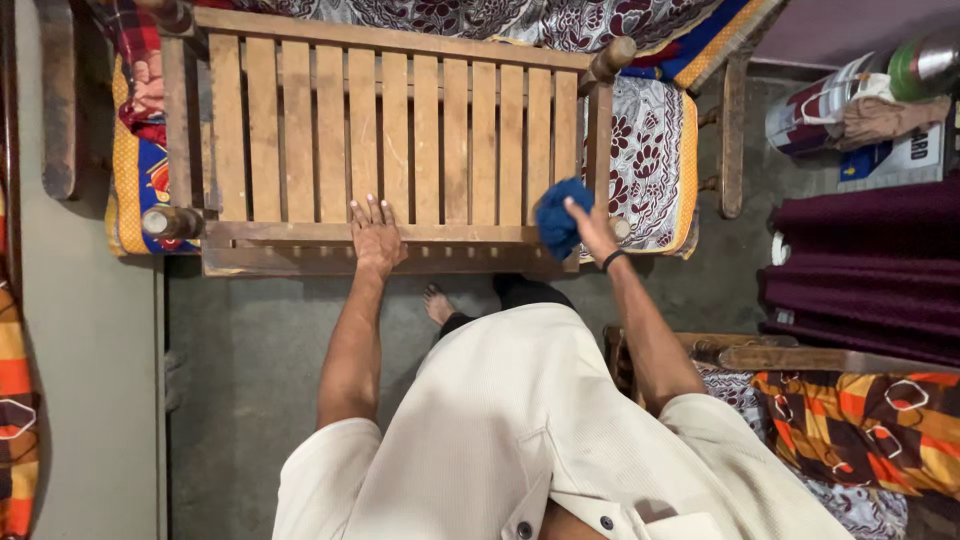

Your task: The person wipes a wooden slatted chair with a blue cloth. They clean the top slats, then flip the chair to clean the underside and legs, and finally wipe the side rails and legs.

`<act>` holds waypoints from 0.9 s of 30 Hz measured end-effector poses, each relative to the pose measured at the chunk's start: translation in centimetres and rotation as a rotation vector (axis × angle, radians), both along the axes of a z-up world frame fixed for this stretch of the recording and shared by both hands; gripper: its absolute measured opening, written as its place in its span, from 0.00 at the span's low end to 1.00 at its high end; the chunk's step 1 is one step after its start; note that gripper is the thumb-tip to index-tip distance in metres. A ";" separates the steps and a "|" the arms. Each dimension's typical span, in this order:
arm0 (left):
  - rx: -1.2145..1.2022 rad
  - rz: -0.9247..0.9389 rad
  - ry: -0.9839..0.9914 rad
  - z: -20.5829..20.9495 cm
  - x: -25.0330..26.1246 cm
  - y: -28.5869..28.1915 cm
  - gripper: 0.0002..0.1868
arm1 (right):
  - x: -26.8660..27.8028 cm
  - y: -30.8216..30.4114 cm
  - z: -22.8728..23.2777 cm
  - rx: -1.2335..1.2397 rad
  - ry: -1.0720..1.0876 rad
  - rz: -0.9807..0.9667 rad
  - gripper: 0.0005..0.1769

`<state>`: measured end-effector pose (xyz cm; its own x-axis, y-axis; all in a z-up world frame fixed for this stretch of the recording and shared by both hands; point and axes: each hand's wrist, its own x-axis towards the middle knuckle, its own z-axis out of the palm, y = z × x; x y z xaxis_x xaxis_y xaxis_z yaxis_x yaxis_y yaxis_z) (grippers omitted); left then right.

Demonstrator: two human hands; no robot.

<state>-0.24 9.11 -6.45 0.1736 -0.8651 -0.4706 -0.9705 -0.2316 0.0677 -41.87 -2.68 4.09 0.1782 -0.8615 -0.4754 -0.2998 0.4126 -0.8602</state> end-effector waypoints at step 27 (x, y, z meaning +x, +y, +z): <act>0.257 0.087 0.006 2.4 -1.3 -2.7 0.67 | -5.6 -18.2 -0.5 -0.649 0.787 -0.063 0.32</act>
<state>-1.56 6.36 -4.02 0.2384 -0.6995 -0.6738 -0.9460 -0.3242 0.0019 -47.50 -20.86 3.59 -0.0376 -0.9916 0.1235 -0.8704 -0.0282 -0.4916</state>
